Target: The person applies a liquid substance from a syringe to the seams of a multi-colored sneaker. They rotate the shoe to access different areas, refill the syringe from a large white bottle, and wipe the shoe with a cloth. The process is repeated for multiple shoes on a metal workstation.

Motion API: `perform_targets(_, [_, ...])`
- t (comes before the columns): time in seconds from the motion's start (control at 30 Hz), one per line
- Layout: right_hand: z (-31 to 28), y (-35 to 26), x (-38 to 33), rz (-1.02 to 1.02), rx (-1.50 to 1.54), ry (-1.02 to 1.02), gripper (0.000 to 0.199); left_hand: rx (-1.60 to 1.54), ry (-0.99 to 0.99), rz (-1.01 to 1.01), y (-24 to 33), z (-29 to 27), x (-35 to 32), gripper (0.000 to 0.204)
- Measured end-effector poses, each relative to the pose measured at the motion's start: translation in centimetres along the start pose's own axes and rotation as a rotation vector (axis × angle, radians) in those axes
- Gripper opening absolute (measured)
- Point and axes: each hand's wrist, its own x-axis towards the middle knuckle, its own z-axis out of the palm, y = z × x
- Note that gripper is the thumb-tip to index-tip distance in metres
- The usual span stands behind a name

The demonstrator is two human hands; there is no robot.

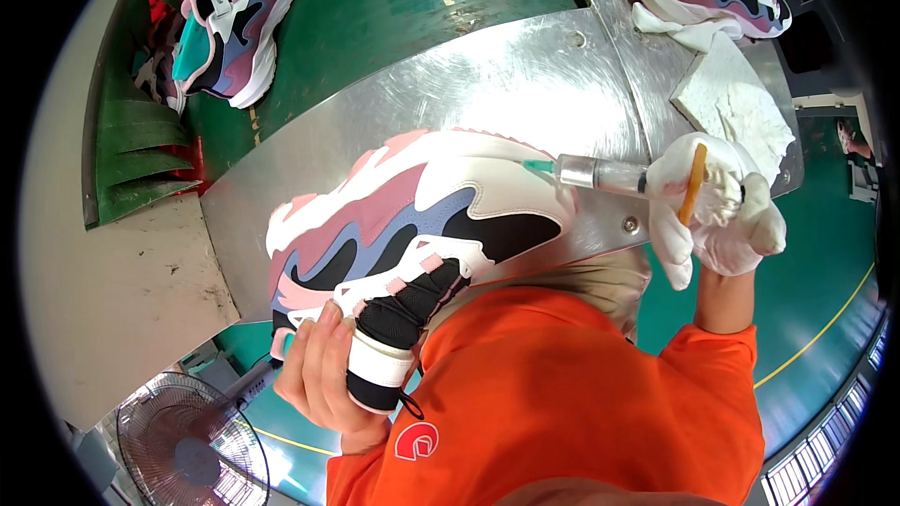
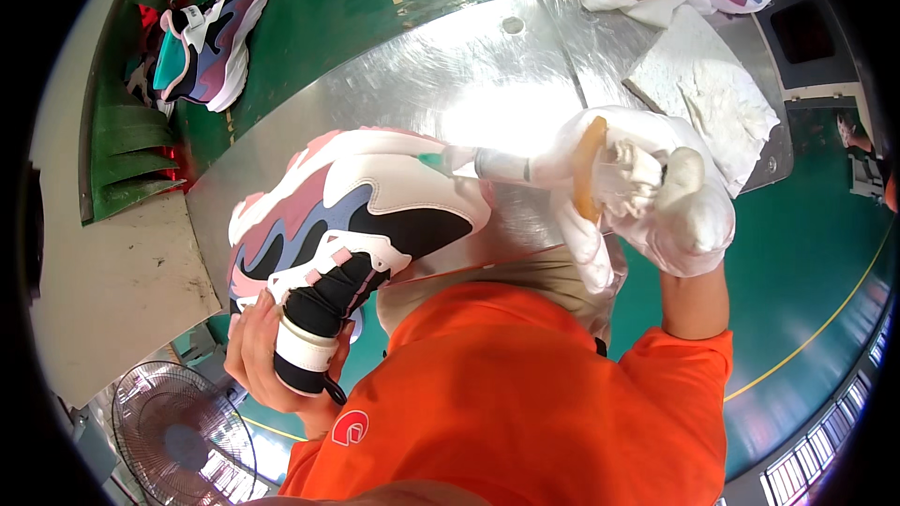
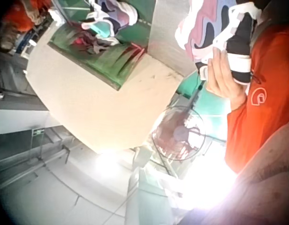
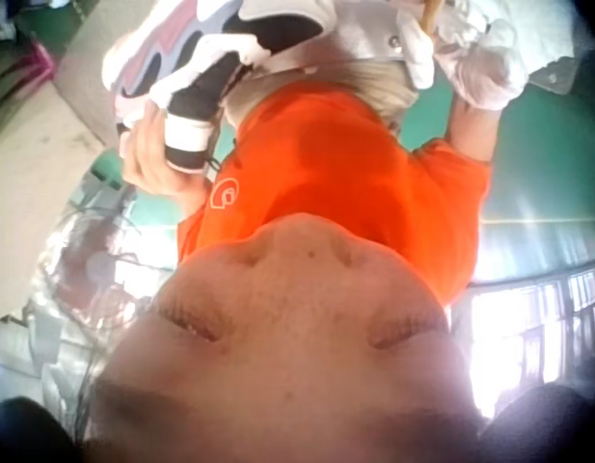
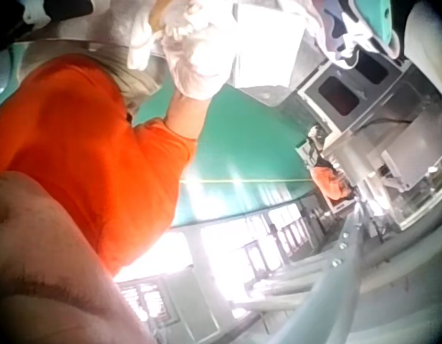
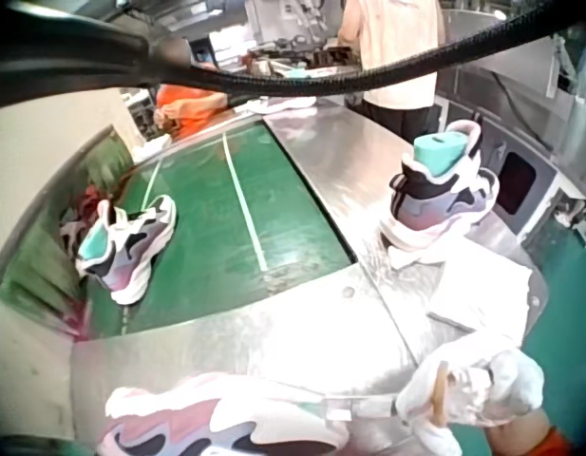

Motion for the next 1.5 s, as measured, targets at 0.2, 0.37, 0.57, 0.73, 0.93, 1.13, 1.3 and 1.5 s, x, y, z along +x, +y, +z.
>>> perform_targets(0.2, [-1.2,1.5,-0.4,-0.024,0.124,-0.091,0.098,0.031,0.037,-0.018,1.7,0.4,-0.1,0.047])
perform_targets(0.37, [-1.4,2.4,-1.5,-0.133,0.226,-0.082,0.079,0.076,0.035,0.005,2.3,0.1,-0.4,0.056])
perform_targets(0.57, [-1.0,3.3,-3.5,-0.234,0.234,0.073,0.063,0.032,0.028,0.054,2.4,0.7,-0.5,0.062])
perform_targets(0.73, [-0.2,3.6,-4.1,-0.253,0.225,0.118,0.051,0.028,0.016,0.055,2.6,0.2,-0.8,0.063])
perform_targets(0.93, [0.6,3.5,-4.8,-0.276,0.198,0.162,0.038,0.069,0.056,0.049,2.5,0.9,-0.7,0.060])
perform_targets(1.13, [3.1,2.3,-4.6,-0.239,0.138,0.213,0.043,0.016,0.070,0.066,2.3,0.8,-0.7,0.062])
perform_targets(1.3, [5.9,0.0,-4.2,-0.035,-0.409,0.293,0.088,0.020,0.068,0.048,2.4,0.7,-0.7,0.062])
perform_targets(1.5, [6.7,-0.4,-5.3,0.026,-0.291,0.217,0.063,-0.007,0.018,0.054,2.1,0.0,0.3,0.063])
